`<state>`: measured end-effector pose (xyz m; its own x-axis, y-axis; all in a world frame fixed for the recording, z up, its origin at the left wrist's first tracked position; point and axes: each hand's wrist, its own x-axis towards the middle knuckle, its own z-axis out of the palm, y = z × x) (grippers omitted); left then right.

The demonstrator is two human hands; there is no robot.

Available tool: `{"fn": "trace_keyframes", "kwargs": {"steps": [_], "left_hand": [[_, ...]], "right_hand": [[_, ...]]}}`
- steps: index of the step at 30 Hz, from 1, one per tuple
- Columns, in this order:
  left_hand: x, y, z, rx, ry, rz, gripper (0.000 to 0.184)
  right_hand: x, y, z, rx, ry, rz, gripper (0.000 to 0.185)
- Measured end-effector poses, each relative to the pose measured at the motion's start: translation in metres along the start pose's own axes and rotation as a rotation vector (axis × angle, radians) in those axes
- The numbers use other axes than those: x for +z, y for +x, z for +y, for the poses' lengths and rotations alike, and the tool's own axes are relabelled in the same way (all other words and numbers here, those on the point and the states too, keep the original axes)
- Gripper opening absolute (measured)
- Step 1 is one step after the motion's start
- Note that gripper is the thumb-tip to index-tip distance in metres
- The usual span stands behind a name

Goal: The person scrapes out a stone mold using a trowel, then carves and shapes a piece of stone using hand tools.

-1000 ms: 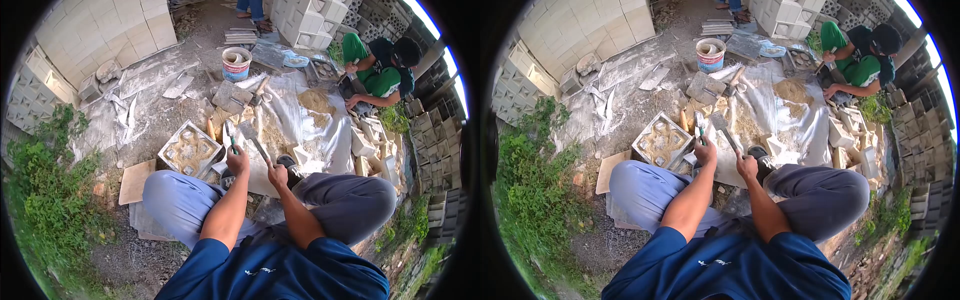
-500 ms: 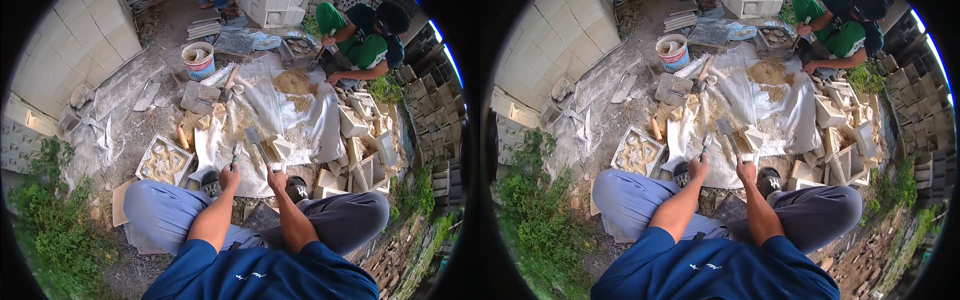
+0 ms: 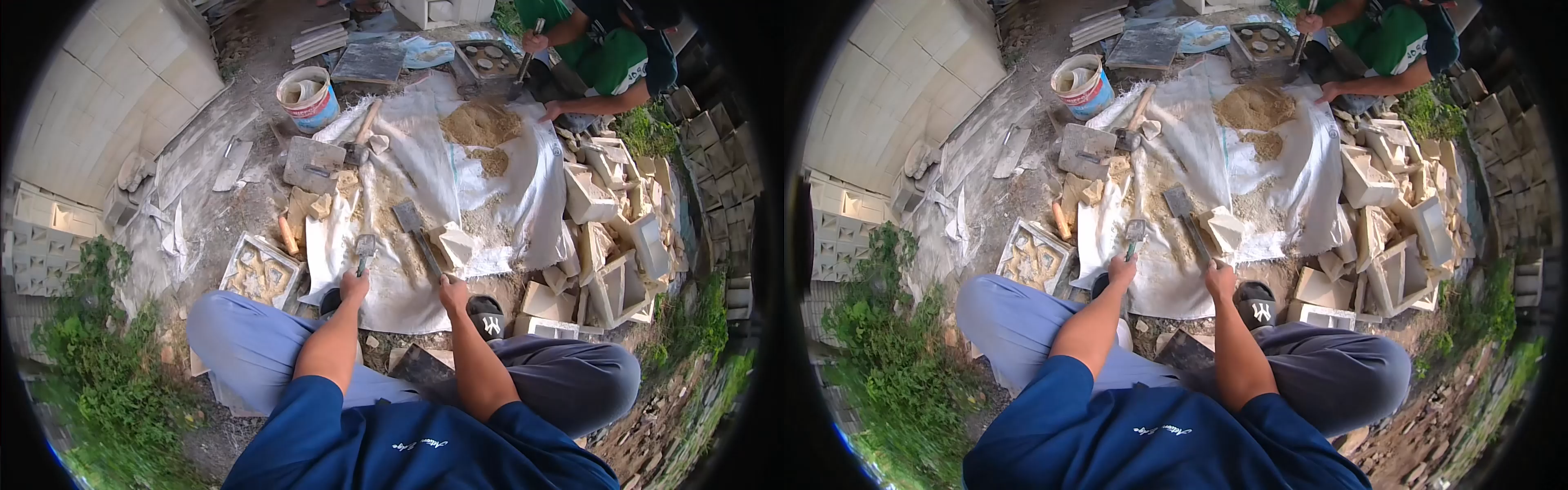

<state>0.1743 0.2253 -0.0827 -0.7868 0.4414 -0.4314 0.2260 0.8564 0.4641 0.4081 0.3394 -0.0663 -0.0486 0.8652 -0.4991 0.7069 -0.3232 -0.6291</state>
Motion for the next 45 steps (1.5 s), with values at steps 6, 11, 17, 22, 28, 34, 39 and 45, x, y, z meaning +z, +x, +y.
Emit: {"fn": "trace_keyframes", "kwargs": {"steps": [6,11,17,22,28,34,39,45], "left_hand": [[0.017,0.01,-0.022,0.112,-0.29,-0.055,0.03],[0.023,0.004,0.0,0.099,-0.511,-0.371,0.029],[0.016,-0.027,0.048,0.168,-0.581,-0.629,0.029],[0.029,-0.035,0.066,0.376,-0.51,-0.64,0.029],[0.061,-0.031,0.089,0.545,-0.547,-0.718,0.03],[0.067,-0.018,0.124,0.439,-0.461,-0.487,0.026],[0.075,0.0,0.157,0.828,0.005,-0.088,0.065],[0.091,0.011,0.192,0.574,0.139,-0.399,0.063]], "right_hand": [[-0.007,0.0,0.002,-0.286,0.04,0.283,0.028],[-0.007,0.013,0.026,-0.163,0.146,0.158,0.03],[-0.01,0.002,0.002,0.147,0.744,-0.555,0.067],[-0.018,0.008,-0.011,0.161,1.036,-0.6,0.048],[-0.026,0.014,-0.016,0.153,1.393,-0.38,0.033],[-0.037,0.041,0.005,0.118,1.221,-0.114,0.031],[-0.028,0.036,0.013,0.225,0.87,-0.13,0.025],[-0.011,0.035,0.009,0.268,1.057,-0.131,0.025]]}}
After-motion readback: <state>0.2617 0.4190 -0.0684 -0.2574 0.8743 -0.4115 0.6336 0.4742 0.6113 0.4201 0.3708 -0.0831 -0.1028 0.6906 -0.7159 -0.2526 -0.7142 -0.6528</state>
